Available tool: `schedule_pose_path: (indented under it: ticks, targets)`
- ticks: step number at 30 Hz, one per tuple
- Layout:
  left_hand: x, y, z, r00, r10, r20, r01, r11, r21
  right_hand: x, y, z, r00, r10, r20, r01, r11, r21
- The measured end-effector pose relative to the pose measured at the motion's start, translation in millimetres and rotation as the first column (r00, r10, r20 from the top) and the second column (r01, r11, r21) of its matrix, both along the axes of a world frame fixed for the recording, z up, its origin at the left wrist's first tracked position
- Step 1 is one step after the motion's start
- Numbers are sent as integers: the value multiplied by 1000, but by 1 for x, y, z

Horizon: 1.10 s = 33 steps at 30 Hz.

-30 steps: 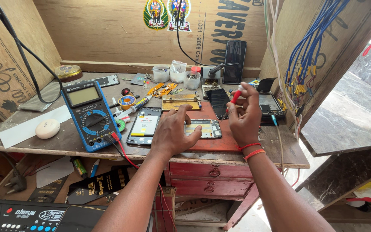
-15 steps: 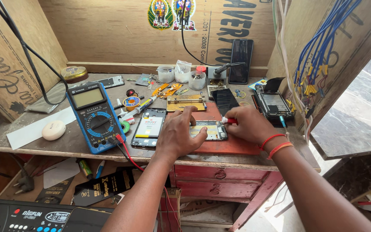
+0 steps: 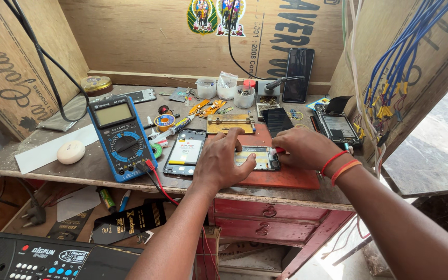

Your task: The person repairs a disassembled smartphone at a workbench, holding the phone frame steady with one hand while using a red-handled screwdriver with the other to work on internal components. A multimeter with test leads sits on the bench, and the person continues driving screws and adjusting the phone board throughout the episode.

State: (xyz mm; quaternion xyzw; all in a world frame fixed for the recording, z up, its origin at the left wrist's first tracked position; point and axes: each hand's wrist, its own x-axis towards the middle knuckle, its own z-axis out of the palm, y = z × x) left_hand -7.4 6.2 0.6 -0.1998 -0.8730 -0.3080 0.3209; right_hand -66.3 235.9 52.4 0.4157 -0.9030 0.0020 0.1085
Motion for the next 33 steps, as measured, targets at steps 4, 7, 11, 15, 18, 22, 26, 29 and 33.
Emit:
schedule_pose_path:
  ticks: [4,7,11,15,18,22,26,29,33]
  targets:
    - [0,0,0,1000,9,16,-9,1000,-4,-5,1,5,1000,26,4,-27,994,106]
    - [-1,0,0,1000,10,17,-10,1000,-2,-7,2,5,997,76,10,-76,989,125]
    - [0,-1,1,1000,10,28,-10,1000,-5,-8,-1,4,997,78,7,-78,981,175]
    - [1,-2,1,1000,6,13,-6,1000,-15,-7,-1,3,999,37,4,-37,981,189]
    - [0,-2,0,1000,-6,-5,6,1000,-5,-6,2,0,998,68,-16,-64,987,149]
    - [0,-1,-2,1000,-9,-6,9,1000,-14,-5,7,-8,992,117,-51,-109,984,140]
    - [-1,-1,-2,999,-1,-39,-2,996,-84,-6,10,-13,989,141,-46,-131,976,172]
    - [-1,0,-4,1000,10,-23,-13,996,-94,-5,13,-16,993,79,-92,-68,990,122]
    - [-1,-1,-4,1000,10,-25,-12,997,-82,-7,22,-6,996,78,-39,-80,995,-51]
